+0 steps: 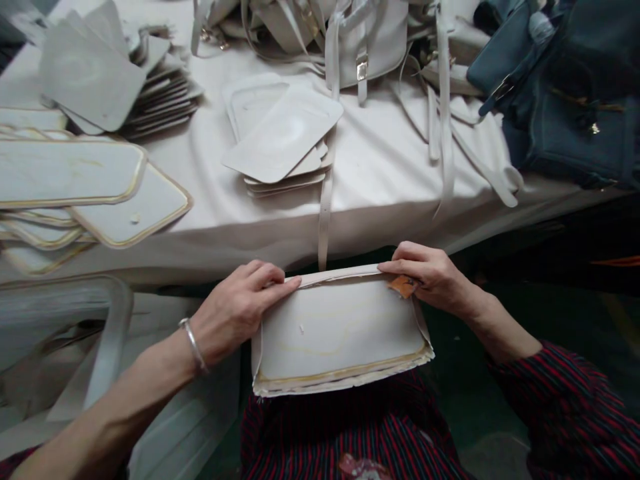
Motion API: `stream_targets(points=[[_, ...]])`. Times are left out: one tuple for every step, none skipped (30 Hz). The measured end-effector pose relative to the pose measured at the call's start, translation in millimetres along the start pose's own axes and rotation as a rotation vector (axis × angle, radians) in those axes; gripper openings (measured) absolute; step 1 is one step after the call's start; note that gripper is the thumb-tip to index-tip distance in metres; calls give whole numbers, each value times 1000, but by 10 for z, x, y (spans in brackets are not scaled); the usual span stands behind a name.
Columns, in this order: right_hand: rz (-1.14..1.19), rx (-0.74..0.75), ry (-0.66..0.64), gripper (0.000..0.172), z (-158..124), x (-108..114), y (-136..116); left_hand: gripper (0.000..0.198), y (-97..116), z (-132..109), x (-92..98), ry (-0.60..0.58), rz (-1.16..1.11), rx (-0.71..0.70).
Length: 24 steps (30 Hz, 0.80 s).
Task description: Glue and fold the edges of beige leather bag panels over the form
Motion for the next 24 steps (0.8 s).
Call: stream_targets(points=[[-61, 16, -32, 26, 2, -11, -27, 41, 80, -41, -12, 25, 128, -14], [-123, 33, -59, 26, 3, -28, -53, 43, 163, -68, -36, 41, 251, -13], [-173, 48, -78, 26, 5, -47, -78, 45, 250, -77, -71, 47, 358, -6], [-208, 61, -88, 26, 7, -66, -101, 47, 344, -63, -107, 49, 438, 3], [-235, 73, -88, 27, 11, -79, -124, 48, 448, -26, -143, 52, 491, 8], [-257, 85, -84, 28, 15, -86, -146, 48, 553, 32, -184, 47, 516, 9], [-278, 97, -86, 30, 20, -93, -166, 49, 661, 104, -229, 37, 521, 2], [-302, 104, -98, 32, 23, -104, -179, 49, 764, 182, -272, 30, 517, -9], [-328, 109, -119, 34, 23, -118, -186, 49, 849, 257, -310, 25, 518, -17], [-351, 113, -140, 35, 21, -129, -188, 49, 910, 318, -343, 21, 528, -20], [-366, 116, -152, 35, 16, -132, -186, 49, 947, 355, -366, 19, 542, -25], [-371, 120, -149, 34, 9, -124, -185, 49, 960, 363, -376, 20, 554, -33], [-368, 125, -131, 33, 1, -106, -183, 48, 946, 340, -369, 27, 562, -39], [-358, 134, -104, 31, -10, -84, -184, 48, 905, 288, -349, 36, 569, -39], [-342, 148, -78, 29, -22, -68, -189, 48, 841, 214, -320, 48, 577, -33], [-324, 161, -61, 28, -36, -61, -192, 48, 762, 126, -285, 63, 587, -21], [-304, 173, -47, 28, -50, -62, -195, 48, 675, 33, -246, 82, 598, -1], [-284, 181, -30, 28, -64, -60, -199, 48, 594, -55, -211, 102, 610, 21], [-266, 183, -5, 27, -78, -54, -201, 48, 529, -130, -183, 121, 620, 41], [-255, 177, 24, 26, -91, -43, -199, 48, 486, -186, -167, 134, 629, 59], [-256, 164, 53, 24, -102, -30, -195, 47, 468, -219, -161, 143, 638, 73], [-269, 155, 81, 21, -111, -16, -197, 46, 471, -227, -161, 149, 652, 88], [-289, 151, 96, 18, -116, -11, -203, 44, 492, -213, -165, 153, 669, 106], [-312, 153, 97, 15, -114, -16, -214, 43, 525, -182, -171, 153, 688, 127]])
Point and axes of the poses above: each hand's wrist, its own z-axis towards the middle knuckle, its own x-axis out of the back of the hand, y = z × x, the point moved 9 cm from there along z, towards the middle knuckle, and after that the axes turned 14 degrees about x, right-handed, at the moved point
